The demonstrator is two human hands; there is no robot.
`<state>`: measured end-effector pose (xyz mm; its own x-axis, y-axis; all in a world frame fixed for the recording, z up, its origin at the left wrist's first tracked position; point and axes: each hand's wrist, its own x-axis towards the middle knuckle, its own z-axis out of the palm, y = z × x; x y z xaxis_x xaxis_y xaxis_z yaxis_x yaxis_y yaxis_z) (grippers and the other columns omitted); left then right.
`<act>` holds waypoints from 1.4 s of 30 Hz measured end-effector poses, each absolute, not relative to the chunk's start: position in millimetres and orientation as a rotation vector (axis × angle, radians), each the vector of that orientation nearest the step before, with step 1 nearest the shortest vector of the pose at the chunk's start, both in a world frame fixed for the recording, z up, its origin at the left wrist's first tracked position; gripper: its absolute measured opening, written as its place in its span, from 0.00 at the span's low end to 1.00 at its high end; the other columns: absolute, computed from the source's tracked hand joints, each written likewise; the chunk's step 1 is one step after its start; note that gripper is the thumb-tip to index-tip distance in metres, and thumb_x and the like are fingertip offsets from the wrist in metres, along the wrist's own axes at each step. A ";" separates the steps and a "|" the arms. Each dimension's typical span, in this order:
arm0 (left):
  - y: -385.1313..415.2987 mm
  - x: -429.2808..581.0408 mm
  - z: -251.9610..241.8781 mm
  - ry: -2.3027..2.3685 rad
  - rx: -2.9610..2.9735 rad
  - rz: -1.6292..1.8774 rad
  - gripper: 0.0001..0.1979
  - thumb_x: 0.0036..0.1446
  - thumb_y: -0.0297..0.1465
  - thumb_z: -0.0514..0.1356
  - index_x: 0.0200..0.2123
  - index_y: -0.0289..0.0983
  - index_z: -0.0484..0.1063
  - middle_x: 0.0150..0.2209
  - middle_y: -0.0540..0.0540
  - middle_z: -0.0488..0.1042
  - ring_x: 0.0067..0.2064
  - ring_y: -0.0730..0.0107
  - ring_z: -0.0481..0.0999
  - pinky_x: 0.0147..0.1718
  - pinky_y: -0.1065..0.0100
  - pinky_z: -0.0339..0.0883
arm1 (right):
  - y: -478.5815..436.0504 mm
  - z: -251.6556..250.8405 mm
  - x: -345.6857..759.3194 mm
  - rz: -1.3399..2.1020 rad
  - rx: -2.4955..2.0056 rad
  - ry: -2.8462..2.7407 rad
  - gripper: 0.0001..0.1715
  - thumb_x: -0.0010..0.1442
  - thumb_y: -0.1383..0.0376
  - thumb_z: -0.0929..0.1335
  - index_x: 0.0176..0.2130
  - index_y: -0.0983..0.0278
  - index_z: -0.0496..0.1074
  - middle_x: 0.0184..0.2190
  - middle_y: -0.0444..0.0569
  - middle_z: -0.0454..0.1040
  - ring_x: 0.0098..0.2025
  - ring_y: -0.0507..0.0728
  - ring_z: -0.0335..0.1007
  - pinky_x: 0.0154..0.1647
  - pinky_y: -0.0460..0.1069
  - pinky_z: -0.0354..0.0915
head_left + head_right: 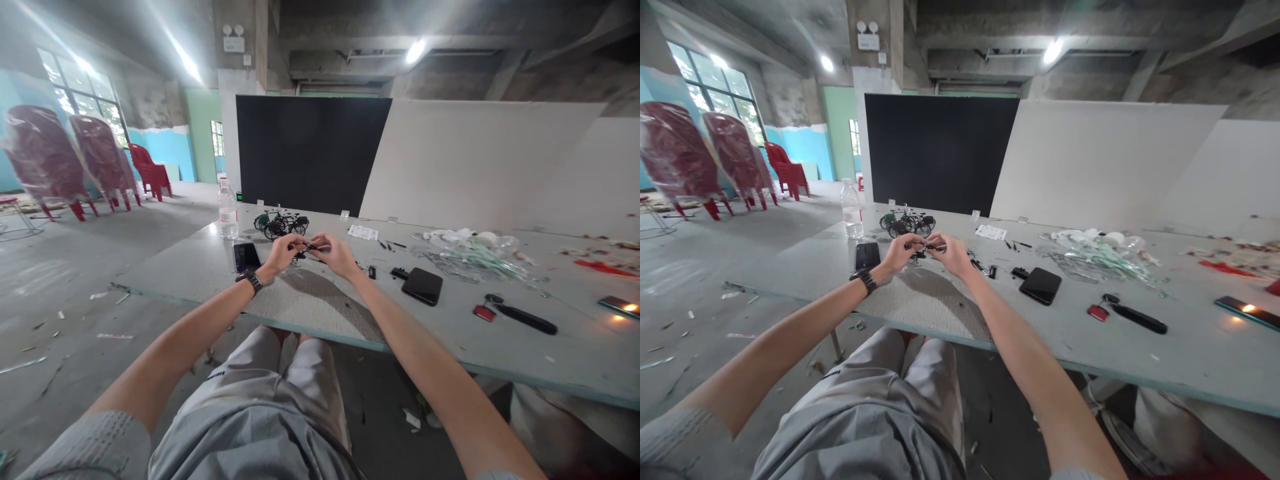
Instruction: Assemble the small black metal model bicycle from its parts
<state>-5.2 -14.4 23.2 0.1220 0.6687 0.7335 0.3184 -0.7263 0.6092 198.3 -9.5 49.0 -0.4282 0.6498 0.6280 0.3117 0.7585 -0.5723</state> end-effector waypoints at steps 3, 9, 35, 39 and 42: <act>-14.7 -6.0 23.1 0.961 2.108 1.618 0.06 0.62 0.31 0.62 0.39 0.37 0.78 0.38 0.44 0.80 0.39 0.67 0.77 0.40 0.67 0.69 | -11.1 49.6 197.6 0.507 -0.727 -2.019 0.21 0.59 0.50 0.74 0.46 0.58 0.73 0.40 0.53 0.81 0.46 0.64 0.80 0.49 0.60 0.76; -18.6 -4.3 27.1 0.976 2.084 1.590 0.14 0.61 0.30 0.64 0.50 0.37 0.74 0.35 0.47 0.78 0.38 0.68 0.77 0.41 0.67 0.71 | -10.8 54.3 197.8 0.651 -0.719 -2.000 0.25 0.60 0.48 0.73 0.50 0.59 0.69 0.43 0.55 0.80 0.46 0.62 0.78 0.49 0.59 0.74; -26.8 -6.0 36.6 1.033 2.176 1.617 0.12 0.64 0.31 0.62 0.49 0.39 0.77 0.35 0.46 0.81 0.40 0.65 0.80 0.44 0.65 0.73 | -4.4 54.9 204.9 0.706 -0.895 -1.941 0.26 0.59 0.48 0.72 0.49 0.61 0.69 0.35 0.50 0.79 0.39 0.59 0.75 0.39 0.53 0.69; -22.5 -8.4 47.9 1.072 2.337 1.458 0.11 0.62 0.30 0.63 0.46 0.39 0.81 0.36 0.44 0.83 0.39 0.62 0.82 0.43 0.64 0.73 | 0.4 49.4 203.6 0.792 -0.888 -1.981 0.26 0.60 0.48 0.71 0.50 0.61 0.70 0.28 0.45 0.77 0.32 0.56 0.72 0.34 0.51 0.68; -19.7 -8.8 57.4 1.146 2.427 1.306 0.11 0.62 0.30 0.62 0.45 0.37 0.82 0.34 0.43 0.83 0.36 0.61 0.81 0.40 0.63 0.73 | 5.2 43.9 201.9 0.852 -0.904 -1.957 0.24 0.58 0.49 0.73 0.47 0.61 0.72 0.29 0.46 0.77 0.31 0.56 0.73 0.33 0.51 0.69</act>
<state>-8.8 -19.7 57.4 0.3265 0.6886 0.6475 0.5521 -0.6950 0.4607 201.9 5.2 43.9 -0.4238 0.8228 0.3787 0.2835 0.5175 -0.8073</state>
